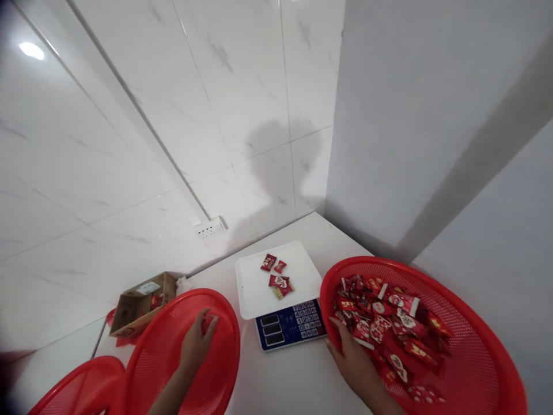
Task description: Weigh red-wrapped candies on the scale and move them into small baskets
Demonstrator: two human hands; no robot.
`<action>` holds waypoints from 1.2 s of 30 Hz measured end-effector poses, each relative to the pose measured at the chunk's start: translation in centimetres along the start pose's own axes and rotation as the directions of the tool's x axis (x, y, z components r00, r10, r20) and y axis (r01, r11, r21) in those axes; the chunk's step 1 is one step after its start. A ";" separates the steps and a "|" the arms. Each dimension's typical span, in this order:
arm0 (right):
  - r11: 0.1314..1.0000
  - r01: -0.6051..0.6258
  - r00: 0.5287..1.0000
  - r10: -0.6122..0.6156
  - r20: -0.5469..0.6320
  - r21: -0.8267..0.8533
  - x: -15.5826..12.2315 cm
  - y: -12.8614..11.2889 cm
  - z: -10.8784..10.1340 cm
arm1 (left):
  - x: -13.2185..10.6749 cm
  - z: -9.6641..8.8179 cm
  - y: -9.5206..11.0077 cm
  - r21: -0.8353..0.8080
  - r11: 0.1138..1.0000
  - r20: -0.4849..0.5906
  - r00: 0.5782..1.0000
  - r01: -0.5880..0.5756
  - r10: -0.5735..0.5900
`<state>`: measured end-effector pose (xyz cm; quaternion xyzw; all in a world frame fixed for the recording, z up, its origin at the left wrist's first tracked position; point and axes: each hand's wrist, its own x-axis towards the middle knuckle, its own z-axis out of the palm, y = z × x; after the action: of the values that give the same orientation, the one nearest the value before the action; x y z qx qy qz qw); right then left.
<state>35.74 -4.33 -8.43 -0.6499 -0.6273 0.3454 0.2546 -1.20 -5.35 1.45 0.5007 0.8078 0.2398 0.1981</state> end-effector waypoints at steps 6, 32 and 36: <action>1.000 0.006 1.000 -0.006 -0.019 0.013 0.0 0.3 0.3 | -1.3 1.0 -3.4 0.133 0.967 -0.013 0.975 -0.219 0.223; 0.992 -0.118 0.993 0.116 0.035 0.038 -0.2 -1.8 -0.9 | 8.3 13.7 13.4 0.023 0.765 0.451 0.689 -0.644 0.567; 0.993 -0.109 0.993 0.107 0.048 0.037 -0.1 -1.7 -0.9 | 7.9 13.6 13.2 -0.161 0.869 0.397 0.775 -0.468 0.492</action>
<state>35.38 -4.24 -6.53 -0.6697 -0.5900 0.3856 0.2338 12.51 9.40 -2.39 0.7244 0.5836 0.1887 0.3148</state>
